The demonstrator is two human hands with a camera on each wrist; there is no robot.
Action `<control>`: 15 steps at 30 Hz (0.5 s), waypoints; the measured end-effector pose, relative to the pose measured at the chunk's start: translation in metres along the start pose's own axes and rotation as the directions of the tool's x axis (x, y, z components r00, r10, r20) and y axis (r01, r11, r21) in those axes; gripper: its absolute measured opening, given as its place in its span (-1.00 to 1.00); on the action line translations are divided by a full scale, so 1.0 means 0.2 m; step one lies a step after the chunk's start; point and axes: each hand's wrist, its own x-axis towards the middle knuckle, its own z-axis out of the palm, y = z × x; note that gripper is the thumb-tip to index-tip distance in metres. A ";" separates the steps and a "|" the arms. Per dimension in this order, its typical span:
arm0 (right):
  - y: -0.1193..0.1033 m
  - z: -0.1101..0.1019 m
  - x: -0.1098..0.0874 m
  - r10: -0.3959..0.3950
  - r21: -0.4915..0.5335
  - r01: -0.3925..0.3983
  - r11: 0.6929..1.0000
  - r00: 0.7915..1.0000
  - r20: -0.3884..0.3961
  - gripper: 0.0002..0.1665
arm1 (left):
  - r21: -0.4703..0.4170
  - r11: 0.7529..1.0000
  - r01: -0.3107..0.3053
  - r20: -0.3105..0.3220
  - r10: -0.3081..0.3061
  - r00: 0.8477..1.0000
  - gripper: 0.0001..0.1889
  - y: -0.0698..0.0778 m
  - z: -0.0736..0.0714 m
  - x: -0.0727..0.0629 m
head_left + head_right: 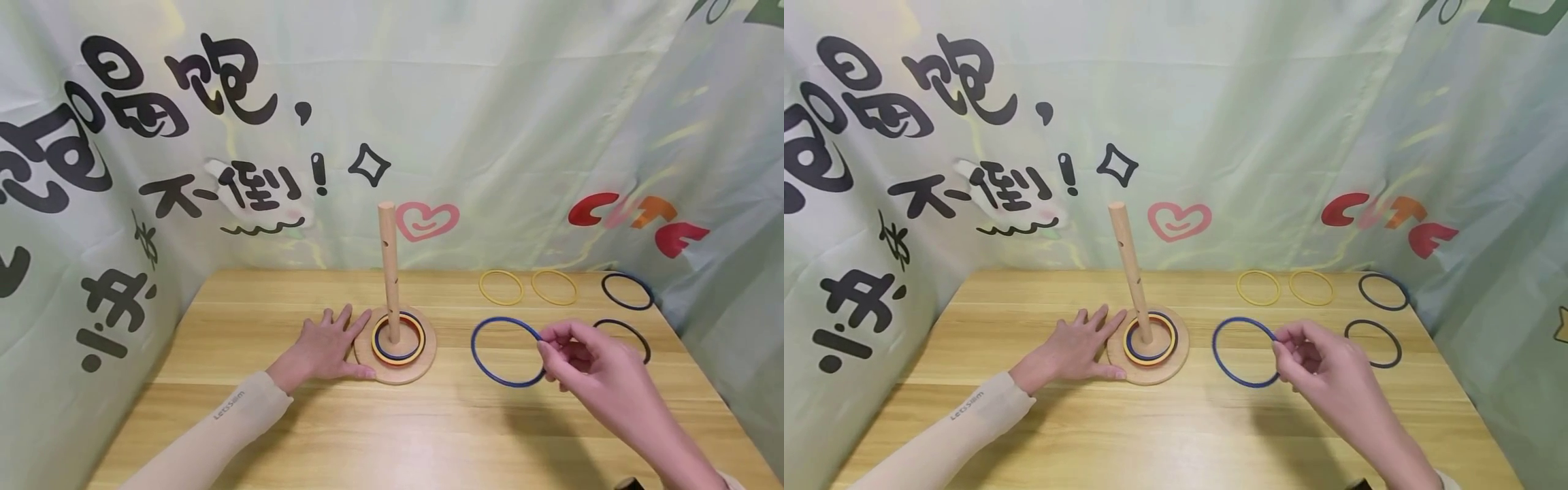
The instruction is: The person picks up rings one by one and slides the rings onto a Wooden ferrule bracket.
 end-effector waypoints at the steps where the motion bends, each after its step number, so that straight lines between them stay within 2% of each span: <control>1: -0.02 0.01 0.02 -0.004 0.029 0.004 1.000 1.000 0.000 -0.77 | -0.001 1.000 0.000 0.000 0.000 1.000 0.30 0.00 0.00 0.00; 9: -0.20 0.07 0.14 -0.007 0.178 0.010 0.984 1.000 -0.016 -0.85 | 0.001 1.000 0.005 -0.001 -0.005 1.000 0.29 0.01 0.00 0.00; 15: -0.31 0.11 0.23 -0.027 0.345 0.040 0.938 0.999 -0.043 -0.88 | 0.001 1.000 0.002 0.002 -0.002 1.000 0.29 0.01 0.00 0.00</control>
